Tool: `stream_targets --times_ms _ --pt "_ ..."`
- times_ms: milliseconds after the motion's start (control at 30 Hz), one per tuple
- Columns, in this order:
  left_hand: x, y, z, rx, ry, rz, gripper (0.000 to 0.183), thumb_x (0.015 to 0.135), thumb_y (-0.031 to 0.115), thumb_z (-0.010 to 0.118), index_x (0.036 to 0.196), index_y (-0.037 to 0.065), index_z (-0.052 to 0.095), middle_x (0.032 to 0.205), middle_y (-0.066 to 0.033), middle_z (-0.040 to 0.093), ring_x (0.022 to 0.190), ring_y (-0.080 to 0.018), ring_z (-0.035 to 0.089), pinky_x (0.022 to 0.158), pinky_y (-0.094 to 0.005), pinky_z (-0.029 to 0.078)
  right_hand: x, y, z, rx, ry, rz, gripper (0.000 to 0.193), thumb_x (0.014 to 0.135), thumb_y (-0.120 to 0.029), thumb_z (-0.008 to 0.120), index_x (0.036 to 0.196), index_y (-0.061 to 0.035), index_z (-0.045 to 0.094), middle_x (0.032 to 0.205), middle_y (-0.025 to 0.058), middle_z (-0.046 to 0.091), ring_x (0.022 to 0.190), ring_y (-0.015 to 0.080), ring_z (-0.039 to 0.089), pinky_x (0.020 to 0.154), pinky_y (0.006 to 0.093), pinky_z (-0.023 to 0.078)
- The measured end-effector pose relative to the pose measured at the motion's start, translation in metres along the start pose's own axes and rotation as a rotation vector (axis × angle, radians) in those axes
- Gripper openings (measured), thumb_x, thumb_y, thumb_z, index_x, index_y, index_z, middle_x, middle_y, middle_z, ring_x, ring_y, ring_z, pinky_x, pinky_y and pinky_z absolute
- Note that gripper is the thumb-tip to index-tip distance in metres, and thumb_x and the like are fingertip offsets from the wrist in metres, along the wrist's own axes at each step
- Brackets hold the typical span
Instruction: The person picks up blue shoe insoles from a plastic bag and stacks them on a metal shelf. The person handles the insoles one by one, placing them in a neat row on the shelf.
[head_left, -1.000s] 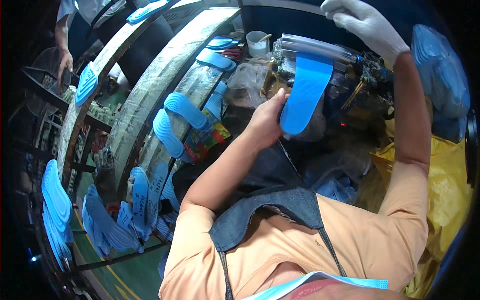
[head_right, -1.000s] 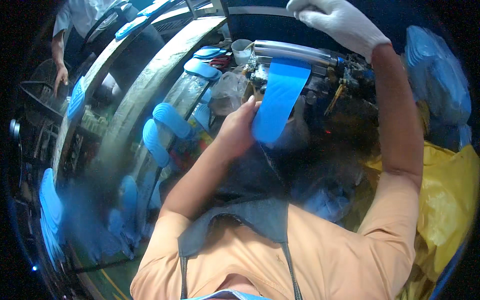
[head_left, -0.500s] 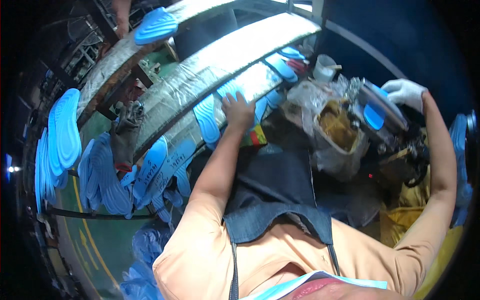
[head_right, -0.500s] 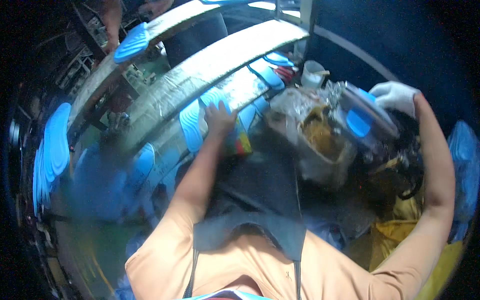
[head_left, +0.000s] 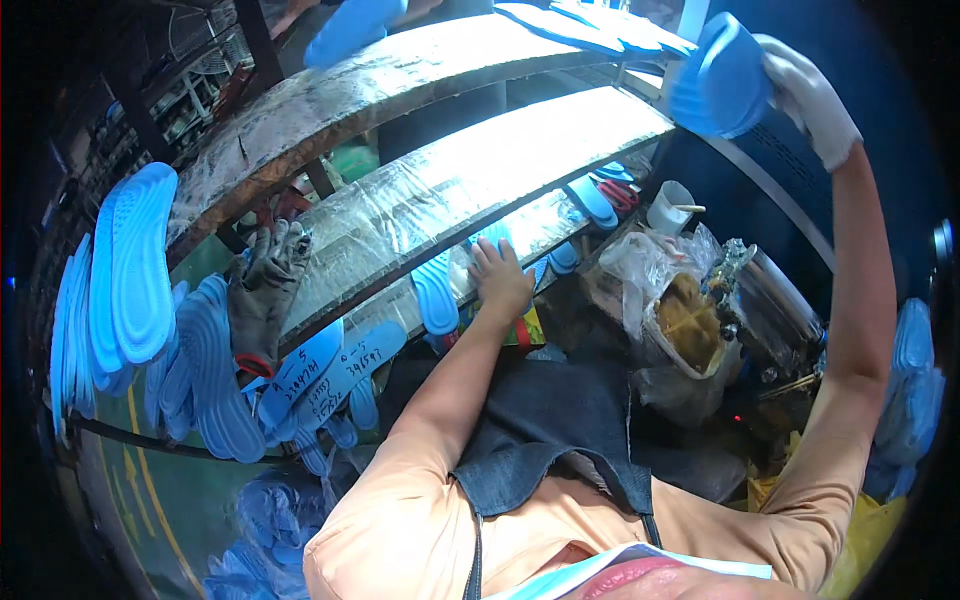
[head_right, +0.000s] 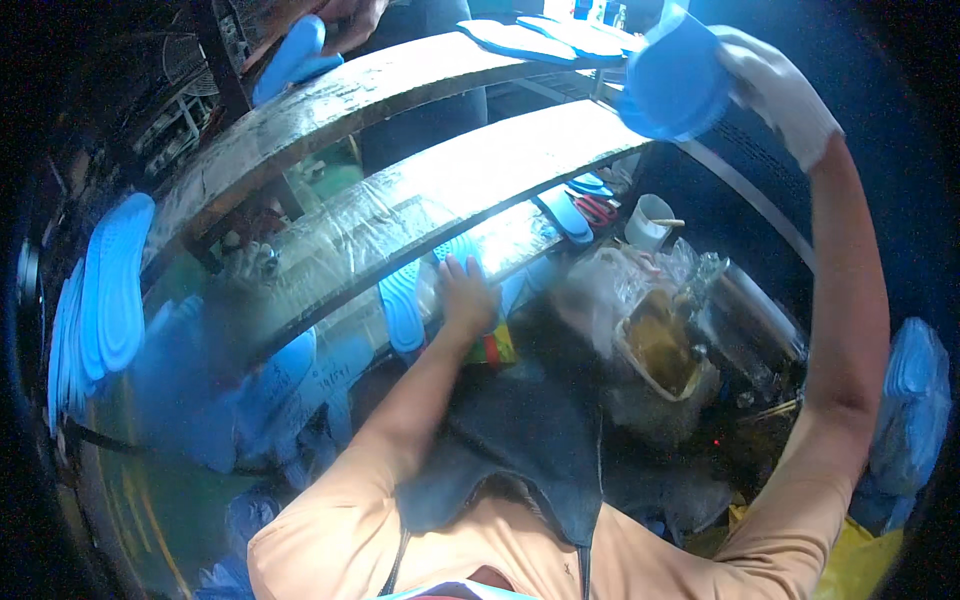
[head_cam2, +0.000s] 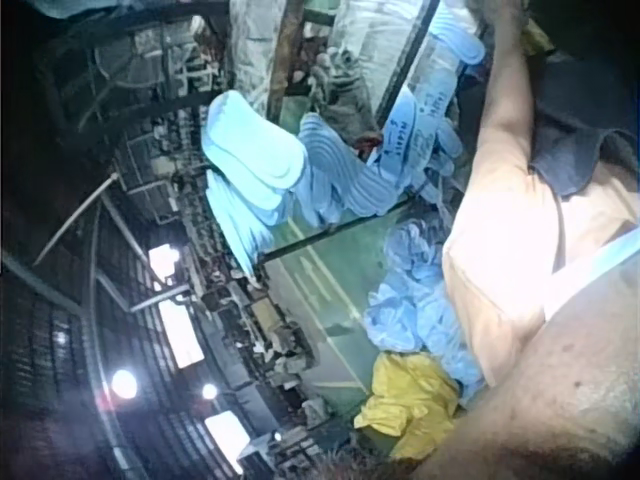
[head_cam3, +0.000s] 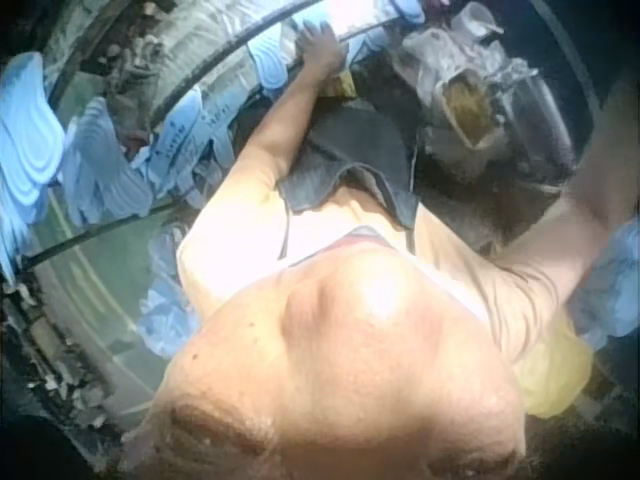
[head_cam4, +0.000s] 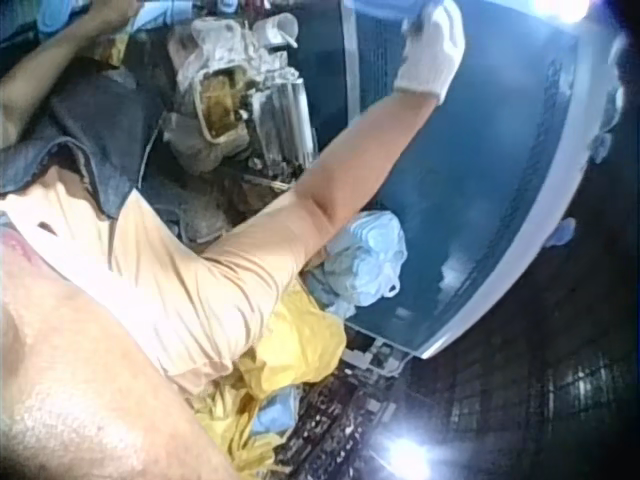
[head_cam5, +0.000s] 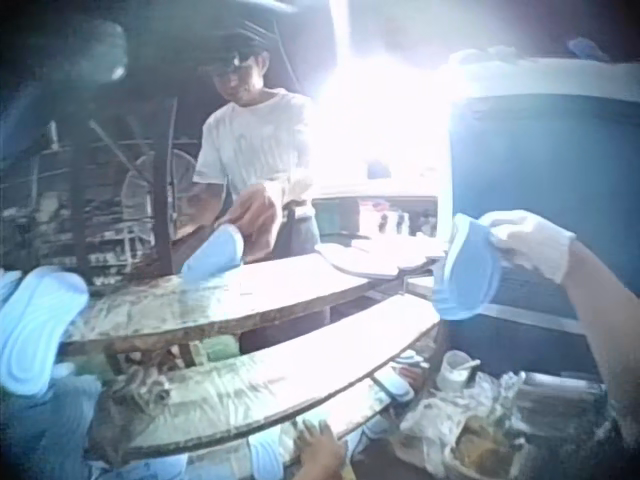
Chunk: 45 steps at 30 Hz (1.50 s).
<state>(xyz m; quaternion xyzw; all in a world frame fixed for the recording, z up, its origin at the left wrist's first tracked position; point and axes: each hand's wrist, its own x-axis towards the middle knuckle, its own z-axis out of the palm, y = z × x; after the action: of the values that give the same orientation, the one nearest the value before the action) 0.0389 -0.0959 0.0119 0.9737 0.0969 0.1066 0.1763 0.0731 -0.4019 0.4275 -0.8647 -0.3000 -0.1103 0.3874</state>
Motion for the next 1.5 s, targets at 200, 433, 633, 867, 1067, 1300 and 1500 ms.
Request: stream_targets --times_ms 200,433,633,867,1067,1300,1500 --pt "0.002 0.001 -0.004 -0.030 -0.019 -0.055 0.082 0.085 0.045 0.065 0.146 0.001 0.032 0.152 -0.0303 0.021 0.143 -0.0435 0.020 0.111 -0.0578 0.024 0.112 -0.061 0.105 0.282 -0.218 -0.067 0.026 0.093 -0.024 0.056 0.106 -0.0024 0.064 0.094 0.0043 0.065 0.087 0.0142 0.060 0.079 0.0288 0.050" --pt "0.002 0.002 -0.006 -0.062 0.006 0.003 0.080 0.084 0.043 0.067 0.144 0.000 0.036 0.150 -0.0294 0.027 0.140 -0.0445 0.023 0.110 -0.0584 0.024 0.172 -0.070 0.158 -0.748 -0.201 -0.369 0.037 0.095 -0.036 0.046 0.109 -0.0098 0.068 0.105 0.0060 0.069 0.109 0.0213 0.060 0.097 0.0336 0.043" --pt "0.002 -0.004 -0.007 -0.049 0.024 -0.008 0.078 0.083 0.042 0.068 0.142 0.000 0.038 0.148 -0.0290 0.028 0.140 -0.0444 0.024 0.108 -0.0586 0.027 0.166 -0.106 0.170 -0.915 -0.137 0.063 0.028 0.085 -0.031 0.056 0.102 -0.0143 0.070 0.103 0.0071 0.069 0.093 0.0221 0.063 0.086 0.0346 0.048" --pt "0.005 -0.007 0.007 -0.086 0.045 0.023 0.069 0.084 0.032 0.063 0.140 -0.002 0.040 0.148 -0.0296 0.028 0.138 -0.0452 0.025 0.108 -0.0581 0.028 0.123 -0.076 0.121 -0.847 -0.306 -0.070 0.058 0.079 -0.034 0.069 0.129 -0.0063 0.058 0.116 0.0118 0.064 0.104 0.0203 0.061 0.090 0.0312 0.048" --pt "0.033 -0.048 0.043 -0.059 0.011 0.137 0.061 0.083 0.021 0.056 0.138 -0.002 0.043 0.146 -0.0308 0.032 0.128 -0.0525 0.036 0.105 -0.0554 0.035 0.078 -0.085 0.157 -0.932 -0.095 -0.331 0.078 0.069 -0.037 0.073 0.137 -0.0104 0.048 0.129 0.0177 0.055 0.117 0.0350 0.054 0.099 0.0432 0.044" --pt "-0.022 -0.017 -0.095 -1.796 -0.530 -0.014 0.063 0.074 0.010 0.056 0.135 -0.002 0.045 0.124 -0.0264 0.056 0.100 -0.0414 0.064 0.081 -0.0451 0.056 0.013 -0.052 0.088 -0.890 -0.055 -0.172 0.070 0.081 -0.042 0.067 0.141 -0.0130 0.045 0.128 0.0185 0.057 0.114 0.0332 0.058 0.099 0.0431 0.047" --pt "-0.102 0.062 -0.155 -2.173 -1.068 0.296 0.078 0.078 0.009 0.056 0.147 -0.001 0.022 0.138 -0.0318 0.040 0.121 -0.0458 0.052 0.091 -0.0486 0.055 -0.078 -0.097 0.021 -0.866 -0.283 -0.121 0.050 0.084 -0.038 0.062 0.120 -0.0024 0.062 0.115 0.0208 0.063 0.107 0.0347 0.060 0.095 0.0413 0.047"
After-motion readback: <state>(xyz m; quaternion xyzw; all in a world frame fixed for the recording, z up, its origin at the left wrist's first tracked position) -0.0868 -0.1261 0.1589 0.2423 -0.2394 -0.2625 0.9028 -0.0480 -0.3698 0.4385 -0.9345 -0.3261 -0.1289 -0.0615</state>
